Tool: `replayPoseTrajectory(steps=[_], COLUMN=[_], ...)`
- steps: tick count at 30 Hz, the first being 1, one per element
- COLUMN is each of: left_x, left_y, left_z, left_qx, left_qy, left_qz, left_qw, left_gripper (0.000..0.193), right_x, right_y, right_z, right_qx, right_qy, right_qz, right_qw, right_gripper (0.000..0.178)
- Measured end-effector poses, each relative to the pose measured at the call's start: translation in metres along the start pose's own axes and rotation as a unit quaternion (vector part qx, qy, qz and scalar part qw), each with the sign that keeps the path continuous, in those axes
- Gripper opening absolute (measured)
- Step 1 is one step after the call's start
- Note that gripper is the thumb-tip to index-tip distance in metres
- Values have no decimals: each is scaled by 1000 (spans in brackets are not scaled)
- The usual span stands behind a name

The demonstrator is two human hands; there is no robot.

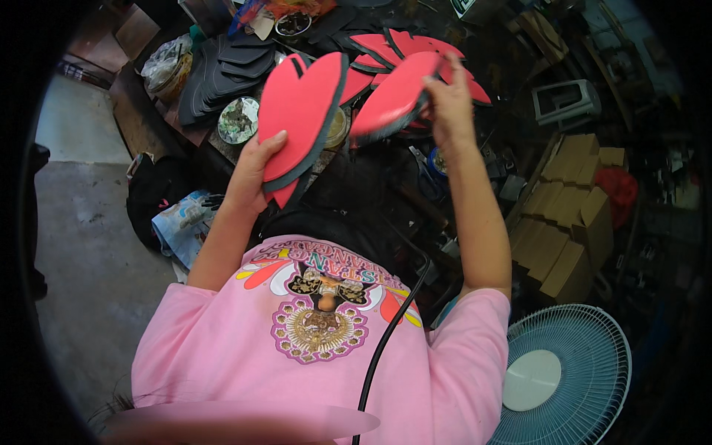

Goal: The person applies glue to pink and black foam pieces, presses them together, and uses a hot tool to seal the edges. They handle multiple pieces one at a time, stacking finished units on the table.

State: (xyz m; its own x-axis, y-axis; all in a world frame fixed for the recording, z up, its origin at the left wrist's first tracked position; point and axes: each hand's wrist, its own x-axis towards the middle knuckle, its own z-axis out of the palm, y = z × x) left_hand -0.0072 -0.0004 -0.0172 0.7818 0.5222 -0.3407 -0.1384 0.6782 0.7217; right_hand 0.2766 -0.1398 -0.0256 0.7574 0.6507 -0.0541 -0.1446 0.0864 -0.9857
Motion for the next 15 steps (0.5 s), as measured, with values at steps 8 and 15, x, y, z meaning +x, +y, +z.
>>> replayPoseTrajectory(steps=[8,15], left_x=[-21,-30], left_y=[22,33], left_z=[-33,-57], left_qx=[26,18], left_qy=[74,144], left_qz=[103,145], left_qw=[992,979], left_gripper=[38,40], right_x=[111,90], right_y=[57,55], right_z=[-140,-122], right_qx=[81,-146], right_qy=[277,171], right_qz=[-39,98], right_qw=[957,969], right_gripper=[83,81])
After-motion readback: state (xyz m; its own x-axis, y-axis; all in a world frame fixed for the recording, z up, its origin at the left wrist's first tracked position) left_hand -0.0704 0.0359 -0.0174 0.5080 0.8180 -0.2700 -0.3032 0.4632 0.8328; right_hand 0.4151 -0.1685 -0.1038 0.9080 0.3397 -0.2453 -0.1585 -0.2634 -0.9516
